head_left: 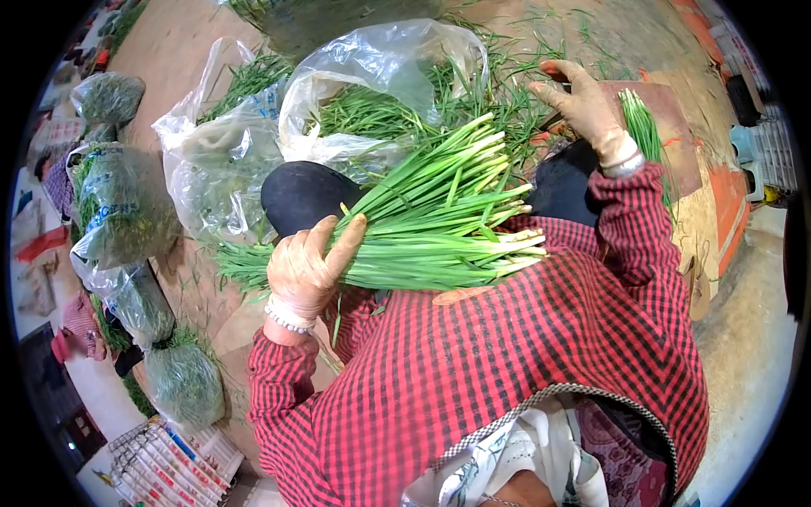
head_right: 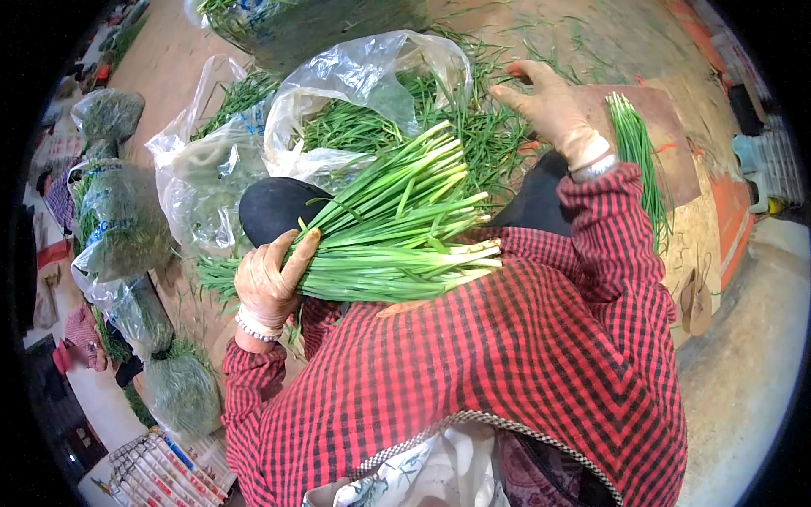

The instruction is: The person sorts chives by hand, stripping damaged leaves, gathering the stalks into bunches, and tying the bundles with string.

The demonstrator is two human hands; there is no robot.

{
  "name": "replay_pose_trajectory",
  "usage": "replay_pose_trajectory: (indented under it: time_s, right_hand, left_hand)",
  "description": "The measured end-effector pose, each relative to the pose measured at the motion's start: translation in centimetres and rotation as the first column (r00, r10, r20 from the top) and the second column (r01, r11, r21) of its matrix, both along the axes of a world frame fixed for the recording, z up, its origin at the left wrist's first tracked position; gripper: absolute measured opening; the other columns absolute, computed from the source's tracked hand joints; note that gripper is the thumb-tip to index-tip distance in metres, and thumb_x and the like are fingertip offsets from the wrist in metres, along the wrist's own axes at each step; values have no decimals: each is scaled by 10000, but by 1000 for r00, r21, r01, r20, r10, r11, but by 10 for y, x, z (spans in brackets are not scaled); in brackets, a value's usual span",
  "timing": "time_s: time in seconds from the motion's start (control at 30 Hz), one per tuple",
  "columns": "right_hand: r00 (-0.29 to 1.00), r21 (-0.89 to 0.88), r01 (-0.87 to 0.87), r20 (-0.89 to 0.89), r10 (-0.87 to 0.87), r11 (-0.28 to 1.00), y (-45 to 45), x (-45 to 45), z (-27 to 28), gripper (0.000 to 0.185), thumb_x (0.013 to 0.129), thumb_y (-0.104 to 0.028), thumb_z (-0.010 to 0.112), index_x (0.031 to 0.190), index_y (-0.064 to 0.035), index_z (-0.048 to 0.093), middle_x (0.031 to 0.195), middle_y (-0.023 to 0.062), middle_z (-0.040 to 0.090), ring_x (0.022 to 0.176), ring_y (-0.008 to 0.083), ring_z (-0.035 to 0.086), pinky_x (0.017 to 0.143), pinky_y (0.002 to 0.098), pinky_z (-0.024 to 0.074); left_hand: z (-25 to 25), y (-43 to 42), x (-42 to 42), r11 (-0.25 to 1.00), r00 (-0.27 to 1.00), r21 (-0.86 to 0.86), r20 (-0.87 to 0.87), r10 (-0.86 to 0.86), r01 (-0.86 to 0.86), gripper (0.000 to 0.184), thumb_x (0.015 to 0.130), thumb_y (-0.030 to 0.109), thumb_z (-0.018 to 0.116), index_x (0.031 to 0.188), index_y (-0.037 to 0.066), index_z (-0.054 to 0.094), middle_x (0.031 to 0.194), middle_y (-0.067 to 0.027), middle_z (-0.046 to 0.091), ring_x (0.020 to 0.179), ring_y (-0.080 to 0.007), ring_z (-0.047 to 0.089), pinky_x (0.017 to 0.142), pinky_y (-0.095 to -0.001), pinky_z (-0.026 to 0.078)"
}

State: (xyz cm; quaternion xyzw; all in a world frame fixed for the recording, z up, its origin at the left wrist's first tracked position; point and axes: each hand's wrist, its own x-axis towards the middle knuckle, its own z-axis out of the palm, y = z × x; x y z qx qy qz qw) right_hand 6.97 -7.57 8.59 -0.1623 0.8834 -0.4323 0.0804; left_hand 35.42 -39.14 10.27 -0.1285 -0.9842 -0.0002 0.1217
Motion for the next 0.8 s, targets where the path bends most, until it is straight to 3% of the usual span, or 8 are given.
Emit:
replay_pose_trajectory:
  time_s: [0.03, 0.1, 0.17, 0.23, 0.43, 0.57, 0.7, 0.8]
  right_hand:
    - [981, -3, -129, -144, 127, 992, -4, 9, 7, 335, 845, -325, 699, 1010, -35, 675, 913, 92, 666, 837, 185, 607, 774, 304, 487]
    - [971, 53, -219, 114, 211, 974, -20, 43, 28, 322, 835, -359, 707, 840, -37, 701, 770, 98, 650, 757, 187, 623, 700, 306, 494]
    - [874, 419, -462, 68, 481, 782, -45, 74, 43, 569, 816, -621, 585, 748, -67, 696, 689, 122, 638, 684, 287, 632, 677, 389, 501]
    - [814, 611, -532, 177, 554, 586, -69, 86, 41, 585, 823, -632, 531, 731, -77, 691, 685, 131, 641, 699, 310, 647, 651, 428, 502]
    - [841, 381, -462, -96, 532, 801, -54, 70, -6, 239, 821, -288, 609, 793, -60, 674, 711, 133, 651, 662, 313, 635, 633, 387, 506]
    - [905, 120, -323, 329, 270, 939, -31, 51, -4, 407, 896, -414, 601, 796, -29, 693, 682, 104, 646, 583, 236, 561, 602, 311, 475]
    - [861, 593, -478, 170, 479, 648, -69, 75, 30, 700, 809, -724, 493, 725, -65, 715, 667, 129, 644, 669, 303, 647, 635, 418, 501]
    - [825, 649, -504, 167, 540, 570, -82, 78, 8, 576, 815, -608, 545, 707, -61, 690, 675, 132, 641, 674, 332, 635, 650, 426, 500]
  left_hand:
    - [-1, 1, 0, 1000, 1000, -15, 20, 3, -2, 574, 714, 64, 636, 1250, 264, 593, 1042, -20, 642, 720, -206, 598, 626, -347, 487]
    - [-2, 3, -3, 1000, 1000, -21, 23, 0, 0, 583, 712, 64, 638, 1257, 264, 587, 1050, -21, 639, 726, -208, 599, 626, -348, 486]
    - [-2, 5, -8, 999, 1000, -33, 22, -9, 9, 593, 709, 65, 640, 1264, 264, 581, 1059, -22, 635, 732, -210, 600, 625, -350, 485]
    - [-1, 7, -10, 999, 1000, -35, 29, 0, 1, 606, 703, 68, 644, 1272, 264, 574, 1068, -21, 633, 738, -215, 601, 628, -350, 486]
    - [0, -3, 2, 996, 997, -78, 59, 52, -48, 639, 691, 74, 662, 1291, 266, 559, 1076, -19, 632, 754, -218, 606, 645, -349, 485]
    - [-8, -8, 9, 994, 995, -44, 20, 96, -95, 655, 684, 73, 673, 1298, 267, 555, 1082, -21, 630, 761, -217, 608, 645, -355, 483]
    - [-6, -2, -1, 994, 997, -83, 20, 74, -72, 614, 721, 115, 668, 1303, 272, 550, 1084, -25, 630, 760, -216, 608, 641, -355, 483]
    - [-3, 2, -4, 990, 998, -126, 19, 64, -61, 601, 737, 139, 668, 1307, 280, 544, 1084, -25, 631, 762, -214, 609, 639, -354, 483]
